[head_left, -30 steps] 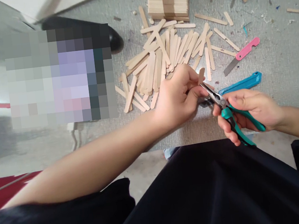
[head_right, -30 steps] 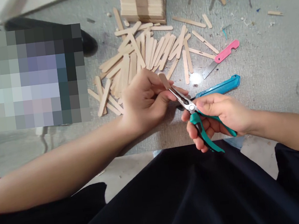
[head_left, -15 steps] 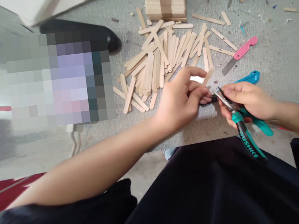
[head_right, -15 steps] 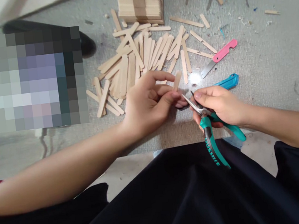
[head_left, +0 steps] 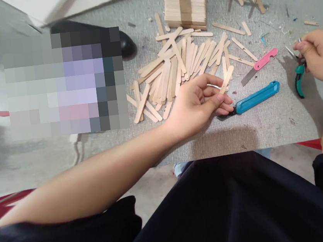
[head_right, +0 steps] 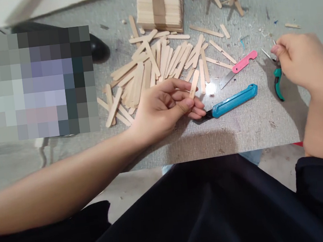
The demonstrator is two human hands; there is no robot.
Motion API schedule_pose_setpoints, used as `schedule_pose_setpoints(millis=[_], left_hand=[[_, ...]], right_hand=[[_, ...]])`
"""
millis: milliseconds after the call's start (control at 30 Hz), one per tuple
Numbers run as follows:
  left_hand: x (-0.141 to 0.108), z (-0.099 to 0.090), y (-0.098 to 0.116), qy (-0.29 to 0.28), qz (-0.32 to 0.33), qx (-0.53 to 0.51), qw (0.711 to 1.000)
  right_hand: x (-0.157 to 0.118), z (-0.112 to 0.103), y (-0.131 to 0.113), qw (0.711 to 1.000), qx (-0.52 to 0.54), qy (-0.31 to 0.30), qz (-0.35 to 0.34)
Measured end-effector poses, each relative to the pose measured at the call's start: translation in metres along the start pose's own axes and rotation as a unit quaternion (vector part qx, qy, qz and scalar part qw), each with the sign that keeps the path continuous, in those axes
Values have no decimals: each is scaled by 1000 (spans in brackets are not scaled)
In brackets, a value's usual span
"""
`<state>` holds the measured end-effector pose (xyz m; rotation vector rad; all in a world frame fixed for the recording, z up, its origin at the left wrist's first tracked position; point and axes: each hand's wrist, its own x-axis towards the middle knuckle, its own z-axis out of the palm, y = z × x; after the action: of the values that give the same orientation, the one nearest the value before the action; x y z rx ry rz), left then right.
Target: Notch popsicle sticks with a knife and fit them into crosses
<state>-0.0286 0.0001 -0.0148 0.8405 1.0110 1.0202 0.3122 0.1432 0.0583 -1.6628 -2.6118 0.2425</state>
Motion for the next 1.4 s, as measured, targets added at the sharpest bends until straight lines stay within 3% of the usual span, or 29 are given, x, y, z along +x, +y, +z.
schedule_pose_setpoints(millis=[33,167,233,300,333,400,433,500,600,733,833,933,1067,1167,1267,1400], left_hand=[[0,0,1,1,-4,0,1000],[-2,1,7,11,-20,5,1000],[-4,2,9,15,-27,16,999],[-6,2,11,15,-25,30,999],[-6,2,11,16,-17,36,999],[-8,2,9,18,12,48,999],[-8,1,8,20,31,55,998],[-8,-1,4,33,80,81,993],[-7,-7,-1,81,189,174,963],[-2,-16,-4,113,293,288,905],[0,-21,-3,97,287,314,900],[0,-23,-3,73,250,372,891],[-1,-24,-5,40,242,440,864],[-1,-27,-7,21,232,461,856],[0,-30,-7,12,247,481,841],[-3,-30,-5,10,248,501,829]], right_hand=[[3,4,7,1000,-23,1,20],[7,15,15,996,-72,51,-10],[3,18,3,992,-85,87,-35],[-1,25,-19,988,-44,106,-108],[-4,30,-32,981,5,90,-174],[-10,44,-58,941,81,31,-328],[-13,52,-69,928,76,-22,-363],[-19,64,-86,919,49,-54,-386],[-24,65,-93,918,53,-90,-382],[-27,36,-80,923,138,-197,-302],[-28,13,-75,917,198,-275,-211],[-29,6,-76,919,215,-283,-169],[-31,18,-80,941,195,-255,-108],[-32,32,-83,962,217,-150,-65],[-34,41,-90,966,247,-35,-65],[-39,41,-101,967,250,-33,-35]])
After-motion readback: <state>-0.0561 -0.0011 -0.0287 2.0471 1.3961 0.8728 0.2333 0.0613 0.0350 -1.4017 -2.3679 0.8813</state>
